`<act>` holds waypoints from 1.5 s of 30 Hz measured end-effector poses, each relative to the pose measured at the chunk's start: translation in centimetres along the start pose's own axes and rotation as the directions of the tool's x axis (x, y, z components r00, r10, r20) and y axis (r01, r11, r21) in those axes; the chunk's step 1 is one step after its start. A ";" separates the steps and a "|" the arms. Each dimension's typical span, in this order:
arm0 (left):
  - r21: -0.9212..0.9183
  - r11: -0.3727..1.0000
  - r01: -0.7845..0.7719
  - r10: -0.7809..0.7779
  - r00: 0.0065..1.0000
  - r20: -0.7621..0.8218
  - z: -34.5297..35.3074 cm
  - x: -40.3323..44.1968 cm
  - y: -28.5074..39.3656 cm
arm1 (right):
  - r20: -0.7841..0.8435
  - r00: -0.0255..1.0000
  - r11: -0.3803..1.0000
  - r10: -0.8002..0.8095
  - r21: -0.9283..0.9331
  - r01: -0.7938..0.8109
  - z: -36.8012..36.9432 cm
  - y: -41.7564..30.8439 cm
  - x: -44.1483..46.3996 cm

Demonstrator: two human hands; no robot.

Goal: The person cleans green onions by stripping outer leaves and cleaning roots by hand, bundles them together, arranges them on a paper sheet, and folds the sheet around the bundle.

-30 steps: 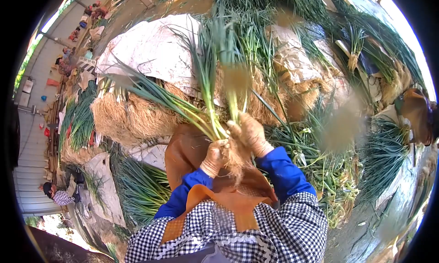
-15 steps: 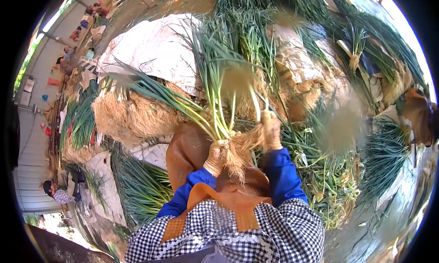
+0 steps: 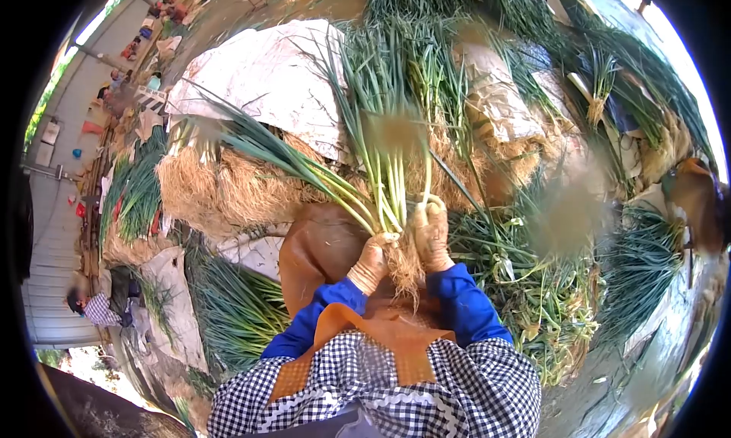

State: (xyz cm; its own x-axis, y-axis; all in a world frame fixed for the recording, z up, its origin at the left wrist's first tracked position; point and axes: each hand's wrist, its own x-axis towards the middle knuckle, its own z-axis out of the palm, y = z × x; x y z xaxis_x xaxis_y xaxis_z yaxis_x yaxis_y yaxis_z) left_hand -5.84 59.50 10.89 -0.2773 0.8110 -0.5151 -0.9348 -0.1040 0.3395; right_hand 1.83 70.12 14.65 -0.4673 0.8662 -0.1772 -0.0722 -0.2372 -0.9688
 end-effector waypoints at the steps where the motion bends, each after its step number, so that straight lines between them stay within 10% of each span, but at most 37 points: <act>1: -0.017 0.999 -0.051 0.051 0.998 -0.024 0.6 -0.3 0.0 | 0.029 0.998 0.988 0.053 0.147 -0.056 -0.6 0.9 0.9; 4: 0.031 0.996 -0.082 0.080 0.995 0.066 0.6 -1.2 0.7 | -0.195 0.979 0.929 0.059 0.370 0.017 -3.2 0.0 3.0; 8: -0.003 0.999 -0.047 0.047 0.997 0.067 2.4 -1.9 1.2 | 0.049 0.991 0.915 0.122 0.383 -0.131 -2.9 -2.9 1.9; 10: -0.038 0.999 0.007 -0.004 0.995 0.098 1.6 -0.9 0.6 | 0.184 0.981 0.968 0.057 0.228 -0.099 -0.9 -2.6 -0.1; 11: -0.075 0.997 -0.002 0.010 0.994 0.106 1.5 -0.6 0.1 | 0.101 0.910 0.810 -0.401 -0.425 0.404 -1.0 0.8 0.3; 12: -0.093 0.996 -0.003 0.012 0.995 0.096 0.9 -0.4 -0.2 | 0.119 0.876 0.718 -0.468 -0.527 0.455 -0.9 1.1 -0.1; 21: -0.024 1.000 0.002 0.001 0.989 0.145 0.4 -0.9 -0.1 | -0.159 0.985 0.997 -0.073 0.007 0.075 -4.7 5.0 3.3; 22: 0.004 0.999 -0.045 0.045 0.993 0.112 0.4 -1.1 0.0 | -0.109 0.934 0.838 -0.340 -0.486 0.248 -7.6 5.6 5.3; 24: 0.078 0.989 -0.128 0.123 0.991 0.057 2.3 -2.4 1.0 | -0.266 0.963 0.998 0.045 0.052 -0.032 -7.0 1.8 5.0; 27: -0.003 0.988 0.151 -0.150 0.983 0.105 -2.5 0.0 -0.8 | 0.362 0.871 0.629 -0.333 -0.603 0.491 -4.1 1.7 2.5; 28: -0.032 0.998 0.059 -0.053 0.985 0.163 0.4 -1.5 -0.2 | 0.706 0.644 0.114 -0.294 -0.644 0.757 -3.6 1.9 2.5; 29: 0.050 0.998 0.046 -0.055 0.979 0.197 -1.8 -0.2 -0.5 | 0.470 0.867 -0.309 0.166 -0.810 0.498 -1.2 -3.1 1.5; 30: 0.130 0.991 0.025 -0.055 0.972 0.229 -4.1 1.1 -0.9 | 0.383 0.924 -0.175 0.009 -0.909 0.379 -1.1 -4.3 2.8; 32: 0.080 0.995 0.053 -0.069 0.976 0.208 0.8 -1.4 0.3 | 0.532 0.692 0.250 -0.487 -0.674 0.695 -1.2 -4.9 5.6; 38: 0.069 0.993 0.095 -0.106 0.978 0.178 0.9 -1.5 0.7 | 0.895 0.352 0.280 -0.274 -0.276 0.919 3.3 -3.9 10.5; 39: 0.124 0.990 0.059 -0.079 0.984 0.162 -2.2 -0.3 0.2 | 0.871 0.489 0.040 -0.038 -0.488 0.872 4.1 -5.5 11.0; 41: 0.105 0.989 0.104 -0.123 0.974 0.191 -2.1 -1.9 1.8 | 0.561 0.797 0.528 -0.222 -0.618 0.582 3.1 -7.1 13.0; 42: 0.192 0.981 0.017 -0.054 0.979 0.195 -1.7 -2.4 2.3 | 0.281 0.923 0.857 -0.261 -0.373 0.356 0.1 -7.3 14.4; 43: 0.277 0.958 -0.069 0.014 0.980 0.198 -1.4 -2.8 2.9 | -0.026 0.961 0.958 -0.275 0.076 0.277 -2.8 -7.6 15.7; 45: 0.227 0.949 -0.220 0.156 0.950 0.269 3.3 -6.4 4.8 | -0.256 0.884 0.892 -0.392 -0.342 0.296 -8.8 -7.8 16.6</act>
State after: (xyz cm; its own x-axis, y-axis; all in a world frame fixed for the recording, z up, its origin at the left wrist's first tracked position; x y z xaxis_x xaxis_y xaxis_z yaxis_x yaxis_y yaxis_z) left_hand -7.79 55.74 18.39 -0.3498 0.9095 -0.2245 -0.7757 -0.1468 0.6138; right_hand 2.39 90.20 17.75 -0.1592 0.9710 0.1786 0.0981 0.1955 -0.9758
